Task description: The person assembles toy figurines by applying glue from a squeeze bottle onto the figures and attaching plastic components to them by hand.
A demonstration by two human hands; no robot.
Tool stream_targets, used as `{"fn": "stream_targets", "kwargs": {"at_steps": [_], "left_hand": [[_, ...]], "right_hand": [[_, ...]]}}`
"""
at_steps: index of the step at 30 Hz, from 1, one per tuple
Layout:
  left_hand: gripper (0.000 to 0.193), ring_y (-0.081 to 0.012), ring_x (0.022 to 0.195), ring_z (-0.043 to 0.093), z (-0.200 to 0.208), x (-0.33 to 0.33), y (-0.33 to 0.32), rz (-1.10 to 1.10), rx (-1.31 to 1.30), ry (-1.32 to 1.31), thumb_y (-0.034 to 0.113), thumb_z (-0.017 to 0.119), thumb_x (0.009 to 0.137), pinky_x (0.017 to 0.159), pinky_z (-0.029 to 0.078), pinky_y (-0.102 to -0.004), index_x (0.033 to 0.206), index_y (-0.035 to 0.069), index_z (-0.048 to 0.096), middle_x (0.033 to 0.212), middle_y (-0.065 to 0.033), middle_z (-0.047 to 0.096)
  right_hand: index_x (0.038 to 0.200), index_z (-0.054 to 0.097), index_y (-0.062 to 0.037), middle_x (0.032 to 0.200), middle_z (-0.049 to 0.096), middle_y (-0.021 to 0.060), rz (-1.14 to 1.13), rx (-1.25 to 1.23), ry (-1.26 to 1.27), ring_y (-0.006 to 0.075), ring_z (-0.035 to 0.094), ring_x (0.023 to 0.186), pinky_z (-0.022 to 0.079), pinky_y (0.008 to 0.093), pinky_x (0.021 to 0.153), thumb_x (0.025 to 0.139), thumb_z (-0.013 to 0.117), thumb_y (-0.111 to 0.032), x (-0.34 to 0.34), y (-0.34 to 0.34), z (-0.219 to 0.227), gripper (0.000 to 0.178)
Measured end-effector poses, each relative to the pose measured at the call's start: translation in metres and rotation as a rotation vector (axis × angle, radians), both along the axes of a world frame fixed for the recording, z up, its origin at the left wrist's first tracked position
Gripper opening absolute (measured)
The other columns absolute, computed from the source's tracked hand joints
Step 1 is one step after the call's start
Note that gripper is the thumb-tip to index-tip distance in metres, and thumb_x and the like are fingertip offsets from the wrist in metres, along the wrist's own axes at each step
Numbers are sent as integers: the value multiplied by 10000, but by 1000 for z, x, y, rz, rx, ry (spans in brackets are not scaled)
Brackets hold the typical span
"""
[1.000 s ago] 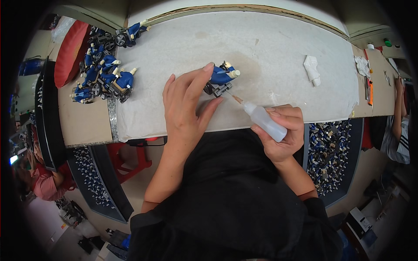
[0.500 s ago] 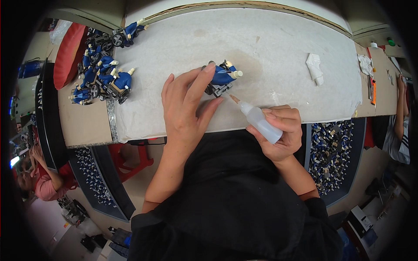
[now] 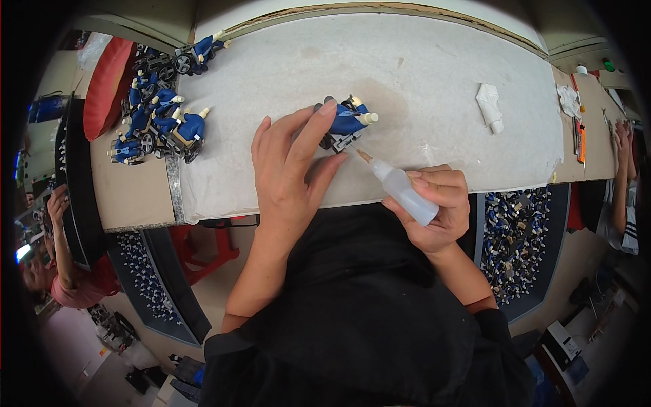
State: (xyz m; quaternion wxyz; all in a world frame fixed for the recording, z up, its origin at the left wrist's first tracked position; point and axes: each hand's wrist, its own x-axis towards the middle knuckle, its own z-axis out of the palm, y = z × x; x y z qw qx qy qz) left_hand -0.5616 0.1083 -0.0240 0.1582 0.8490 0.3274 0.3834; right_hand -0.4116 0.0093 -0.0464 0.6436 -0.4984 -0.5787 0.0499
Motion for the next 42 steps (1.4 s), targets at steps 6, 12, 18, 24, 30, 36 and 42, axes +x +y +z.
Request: {"fn": "stream_targets", "kwargs": {"at_steps": [6, 12, 18, 24, 30, 36, 42], "left_hand": [[640, -214, 936, 544, -1, 0, 0, 0, 1, -3, 77, 720, 627, 918, 321, -478, 1217, 163, 488, 1067, -62, 550], [640, -213, 941, 542, -1, 0, 0, 0, -5, -3, 77, 719, 628, 920, 320, -475, 1217, 163, 487, 1069, -61, 550], [637, -213, 942, 545, 0, 0, 0, -4, -5, -3, 78, 717, 633, 922, 318, -472, 1220, 163, 483, 1074, -61, 552], [634, -210, 942, 547, -1, 0, 0, 2, 1, -5, 84, 716, 636, 927, 312, -471, 1219, 166, 482, 1076, -58, 553], [630, -208, 937, 548, -2, -1, 0, 12, 4, 7, 92, 717, 634, 931, 307, -465, 1216, 165, 487, 1068, -55, 555], [632, -204, 931, 547, -2, 1, 0, 11, 13, 2, 98, 720, 628, 931, 308, -458, 1214, 165, 491, 1051, -53, 559], [630, -202, 926, 550, -1, -1, -1, 20, 4, 5, 99, 721, 625, 929, 309, -456, 1210, 161, 496, 1039, -53, 562]], "right_hand": [[909, 555, -32, 843, 573, 107, -5, -6, -5, 188, 598, 679, 504, 251, 535, 552, 816, -39, 0, 0, 0, 443], [971, 513, -24, 906, 512, 105, 56, -61, -18, 198, 573, 764, 500, 282, 646, 628, 754, 24, 1, -4, 1, 422], [910, 545, -31, 850, 570, 109, -18, -7, -21, 193, 592, 692, 490, 255, 538, 549, 814, -25, 2, -1, -4, 451], [908, 545, -34, 857, 566, 110, -32, -12, -36, 189, 591, 686, 486, 255, 533, 551, 813, -19, 2, -2, -3, 447], [961, 508, -33, 889, 503, 95, 61, -59, 14, 198, 564, 749, 486, 282, 635, 624, 760, 19, 4, -7, 1, 424], [949, 507, -32, 896, 504, 96, 76, -85, -3, 202, 566, 750, 493, 284, 640, 619, 766, 13, 4, -8, 2, 421], [943, 509, -28, 899, 508, 101, 81, -85, -7, 204, 568, 748, 499, 283, 642, 610, 769, 19, 2, -9, 0, 425]]}}
